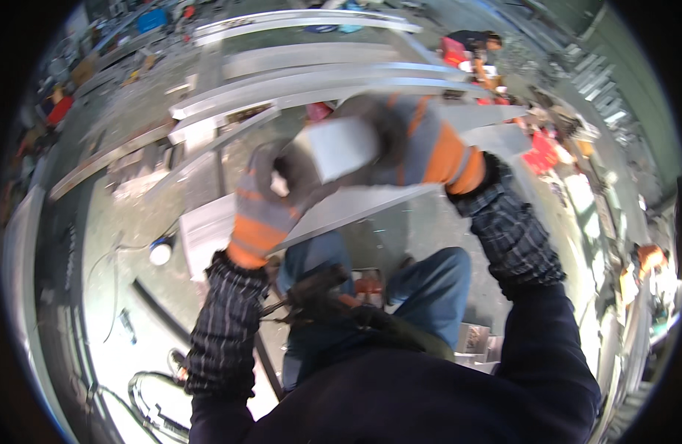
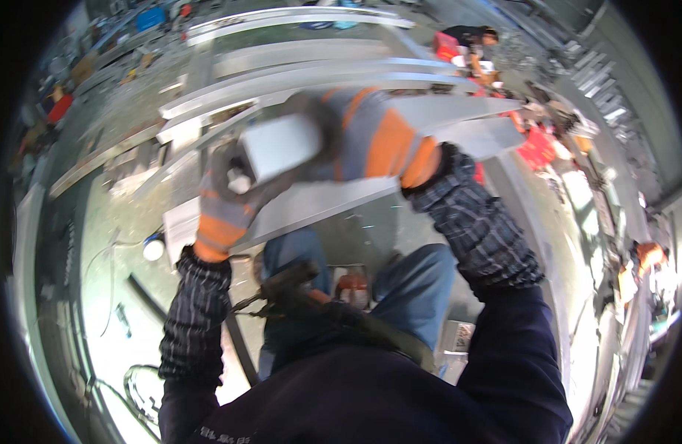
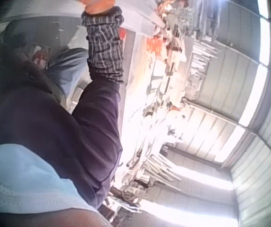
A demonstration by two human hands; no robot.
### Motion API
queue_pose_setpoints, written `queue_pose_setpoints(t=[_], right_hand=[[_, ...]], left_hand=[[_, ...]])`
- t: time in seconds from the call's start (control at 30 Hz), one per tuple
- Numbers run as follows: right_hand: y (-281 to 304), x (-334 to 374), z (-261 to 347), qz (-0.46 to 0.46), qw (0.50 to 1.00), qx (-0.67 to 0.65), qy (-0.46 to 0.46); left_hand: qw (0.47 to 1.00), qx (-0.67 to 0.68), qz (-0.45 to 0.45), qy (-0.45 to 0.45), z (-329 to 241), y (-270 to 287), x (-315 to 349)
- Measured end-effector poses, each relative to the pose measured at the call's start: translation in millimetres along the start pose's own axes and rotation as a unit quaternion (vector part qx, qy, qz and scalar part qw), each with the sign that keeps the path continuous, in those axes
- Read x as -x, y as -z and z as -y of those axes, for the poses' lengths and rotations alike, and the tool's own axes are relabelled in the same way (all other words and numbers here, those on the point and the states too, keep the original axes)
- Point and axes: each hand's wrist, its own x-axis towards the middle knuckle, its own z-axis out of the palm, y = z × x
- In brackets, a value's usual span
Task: The person aligns and welds metal sheets together using a welding torch. They repeatedly position the sheets, weld along the seams, and use a hammer to adjust alignment between welds.
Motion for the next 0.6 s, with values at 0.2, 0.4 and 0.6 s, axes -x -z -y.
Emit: queue_pose_setpoints(t=[0.2,0.4,0.6], right_hand=[[10,-28,-35,-0.043,0.998,-0.039,-0.018],[10,-37,-41,-0.049,0.997,-0.060,-0.008],[1,-32,-58,-0.072,0.994,0.085,0.007]], left_hand=[[0.963,0.197,0.043,0.178,-28,6,-24],[0.945,0.267,0.097,0.163,-12,20,-15],[0.934,0.276,0.178,0.140,7,36,-14]])
